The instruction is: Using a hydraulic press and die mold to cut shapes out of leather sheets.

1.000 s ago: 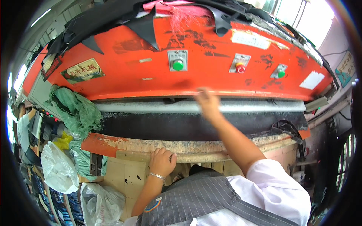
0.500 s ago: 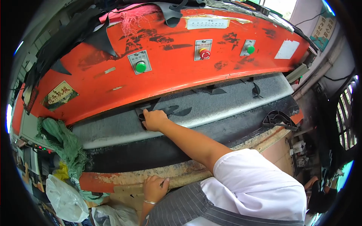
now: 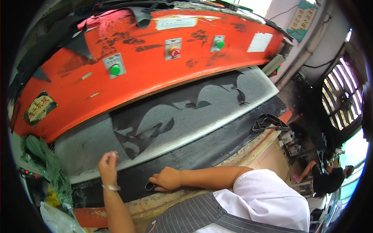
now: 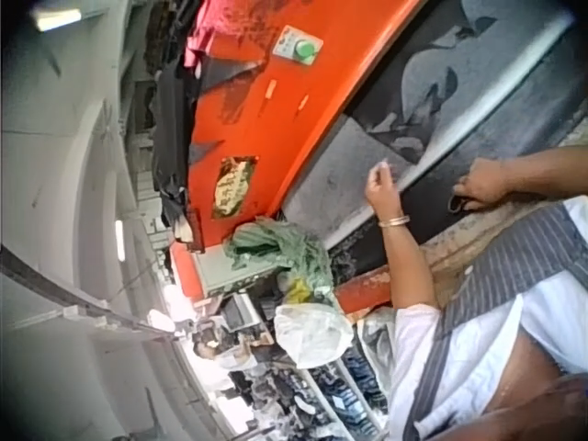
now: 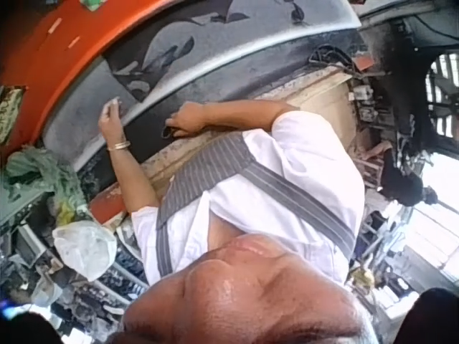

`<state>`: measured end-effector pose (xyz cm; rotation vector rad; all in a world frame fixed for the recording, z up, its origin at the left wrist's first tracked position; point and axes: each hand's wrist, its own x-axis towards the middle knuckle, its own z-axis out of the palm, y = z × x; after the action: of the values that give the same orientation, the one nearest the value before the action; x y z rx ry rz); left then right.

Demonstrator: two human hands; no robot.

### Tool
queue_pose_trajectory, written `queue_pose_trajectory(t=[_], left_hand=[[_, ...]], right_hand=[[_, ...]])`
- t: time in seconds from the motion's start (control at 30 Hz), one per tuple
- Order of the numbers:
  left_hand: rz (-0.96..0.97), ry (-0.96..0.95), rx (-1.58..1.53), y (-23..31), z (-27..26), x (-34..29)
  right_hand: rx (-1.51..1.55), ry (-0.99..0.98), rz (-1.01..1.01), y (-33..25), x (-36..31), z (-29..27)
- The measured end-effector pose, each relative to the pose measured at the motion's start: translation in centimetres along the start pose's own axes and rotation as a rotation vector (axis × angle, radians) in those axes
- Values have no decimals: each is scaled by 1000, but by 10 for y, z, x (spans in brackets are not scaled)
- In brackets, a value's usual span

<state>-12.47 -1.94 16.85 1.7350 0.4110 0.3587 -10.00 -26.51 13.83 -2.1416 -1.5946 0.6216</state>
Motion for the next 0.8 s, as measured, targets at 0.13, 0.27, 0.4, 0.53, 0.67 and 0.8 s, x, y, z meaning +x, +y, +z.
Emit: queue_pose_trajectory(t=[0.13, 0.27, 0.4, 0.53, 0.67, 0.8], left_hand=[[-125, 205, -190, -45, 12, 85], [-288, 272, -152, -57, 37, 140], [-427, 154, 303, -57, 6, 156], [155, 223, 892, -72, 14, 141], [67, 298, 991, -27, 28, 107], [-76, 297, 996, -20, 41, 94]], right_hand=[[87, -86, 66, 21, -21, -50], [59, 345, 397, 121, -70, -103], [-31, 845, 1078, 235, -148, -172], [22, 828, 1661, 313, -246, -221], [153, 623, 1603, 336, -259, -235], [-90, 440, 1582, 367, -267, -236]])
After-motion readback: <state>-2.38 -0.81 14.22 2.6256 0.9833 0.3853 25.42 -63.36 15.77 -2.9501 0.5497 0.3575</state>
